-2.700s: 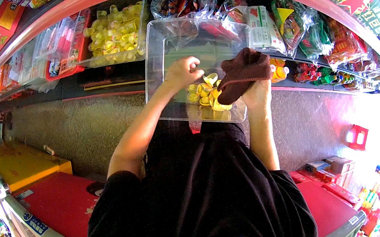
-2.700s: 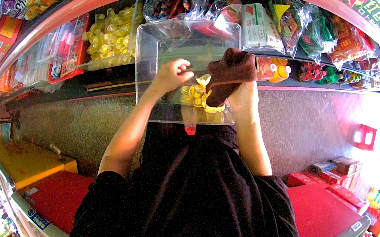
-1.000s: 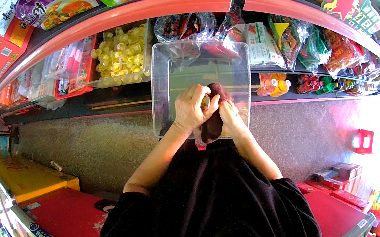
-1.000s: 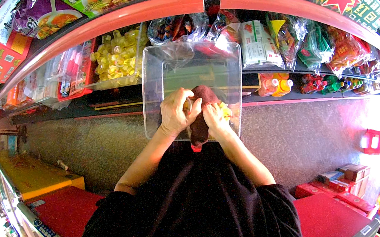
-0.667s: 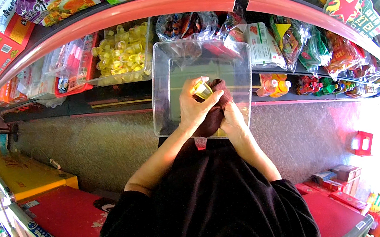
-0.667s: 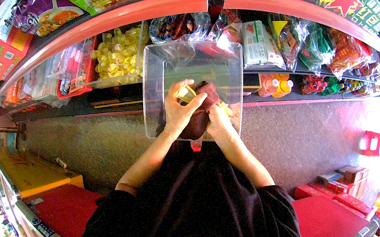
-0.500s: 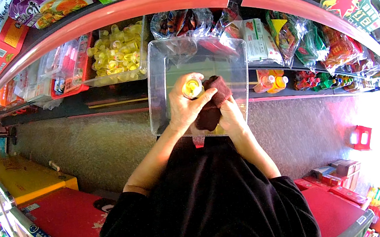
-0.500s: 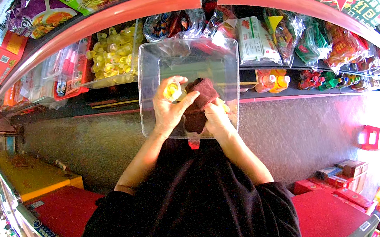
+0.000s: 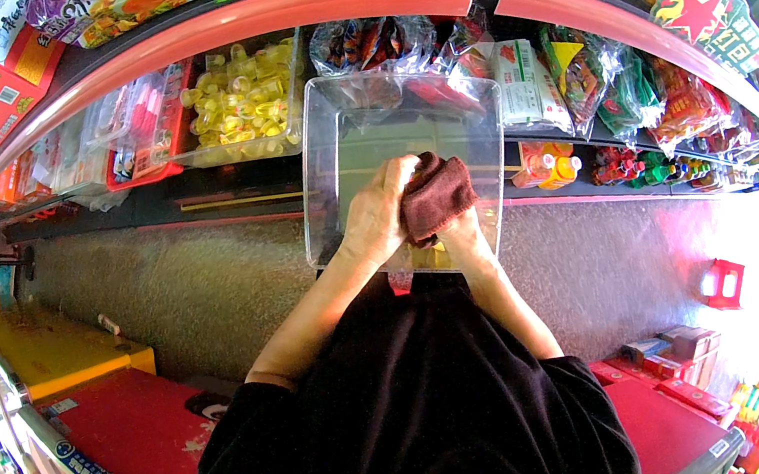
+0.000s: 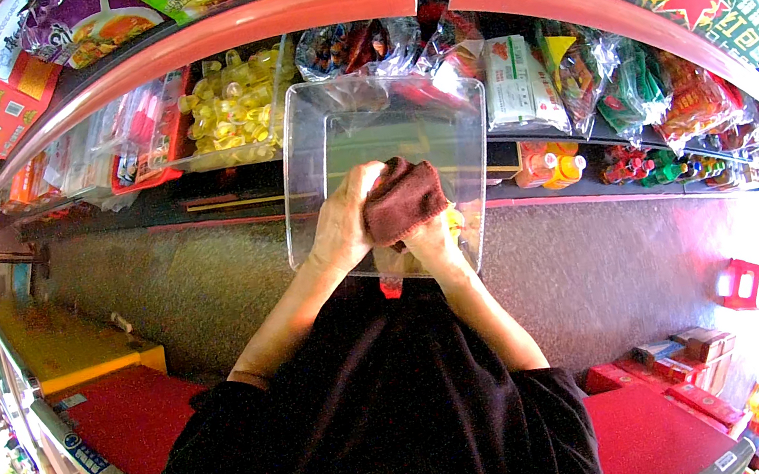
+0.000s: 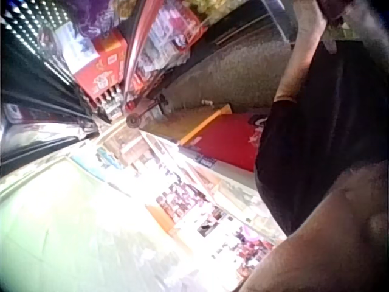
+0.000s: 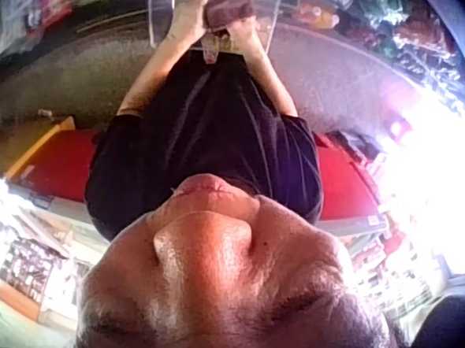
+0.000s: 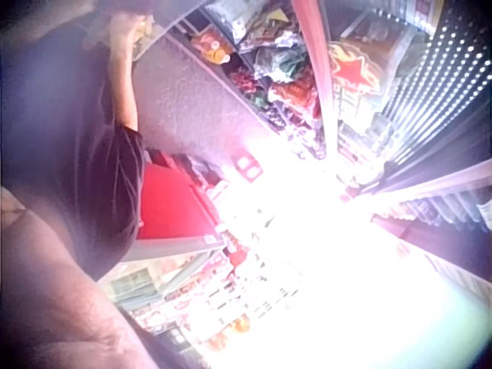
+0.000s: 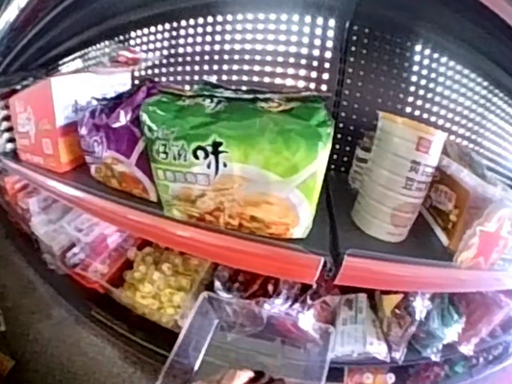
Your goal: The person wipes yellow wrapped candies with a cloth one by one, then places them into a clear plastic container. The person carries the container to a display bin and sets it down, then moves a red stool and arranges small white boxes on a shelf.
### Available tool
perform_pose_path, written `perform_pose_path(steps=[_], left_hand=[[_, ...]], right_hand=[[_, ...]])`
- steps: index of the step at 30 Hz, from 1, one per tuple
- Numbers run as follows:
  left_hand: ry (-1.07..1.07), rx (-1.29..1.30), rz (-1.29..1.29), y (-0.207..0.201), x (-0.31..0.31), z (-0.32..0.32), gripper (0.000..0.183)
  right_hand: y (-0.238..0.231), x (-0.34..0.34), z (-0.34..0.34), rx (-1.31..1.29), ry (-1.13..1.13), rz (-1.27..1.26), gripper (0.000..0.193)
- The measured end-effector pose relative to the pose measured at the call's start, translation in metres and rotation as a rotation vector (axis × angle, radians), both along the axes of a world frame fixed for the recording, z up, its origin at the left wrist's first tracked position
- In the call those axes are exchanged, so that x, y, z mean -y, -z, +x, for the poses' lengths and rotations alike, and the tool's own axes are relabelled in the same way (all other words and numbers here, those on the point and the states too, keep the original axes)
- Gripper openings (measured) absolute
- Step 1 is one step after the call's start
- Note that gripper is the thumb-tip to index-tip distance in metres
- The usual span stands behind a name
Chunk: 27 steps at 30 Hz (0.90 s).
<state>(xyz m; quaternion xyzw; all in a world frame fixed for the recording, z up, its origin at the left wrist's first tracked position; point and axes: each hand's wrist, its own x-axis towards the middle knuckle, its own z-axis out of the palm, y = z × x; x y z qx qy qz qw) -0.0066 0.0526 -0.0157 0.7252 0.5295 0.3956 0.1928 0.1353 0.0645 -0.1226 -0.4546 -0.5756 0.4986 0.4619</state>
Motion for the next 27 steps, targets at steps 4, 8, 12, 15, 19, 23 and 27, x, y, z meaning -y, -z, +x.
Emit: perform_pose_path(steps=[4, 8, 12, 15, 19, 23, 27], left_hand=[[0.077, -0.011, 0.000, -0.002, -0.001, -0.005, 0.048], [0.132, 0.013, 0.023, -0.006, -0.001, -0.010, 0.051], [0.098, 0.063, -0.072, -0.006, 0.008, -0.005, 0.049], [0.105, 0.113, -0.162, -0.008, 0.009, -0.006, 0.047], [0.123, 0.087, -0.081, -0.009, 0.006, -0.010, 0.044], [0.176, 0.046, -0.060, -0.013, 0.006, -0.009, 0.041], [0.216, 0.026, -0.078, -0.019, 0.007, -0.012, 0.042]], right_hand=[[-0.039, 0.012, -0.002, -0.641, -0.107, -0.215, 0.047], [-0.044, 0.008, -0.004, -0.730, 0.012, -0.387, 0.047], [-0.035, 0.003, 0.000, -0.735, 0.095, -0.380, 0.029], [-0.039, 0.007, 0.001, -0.723, 0.160, -0.487, 0.031], [-0.043, 0.005, 0.005, -0.774, -0.004, -0.489, 0.036], [-0.055, 0.003, 0.008, -0.901, -0.067, -0.463, 0.032], [-0.035, 0.001, 0.007, -0.915, 0.042, -0.463, 0.030]])
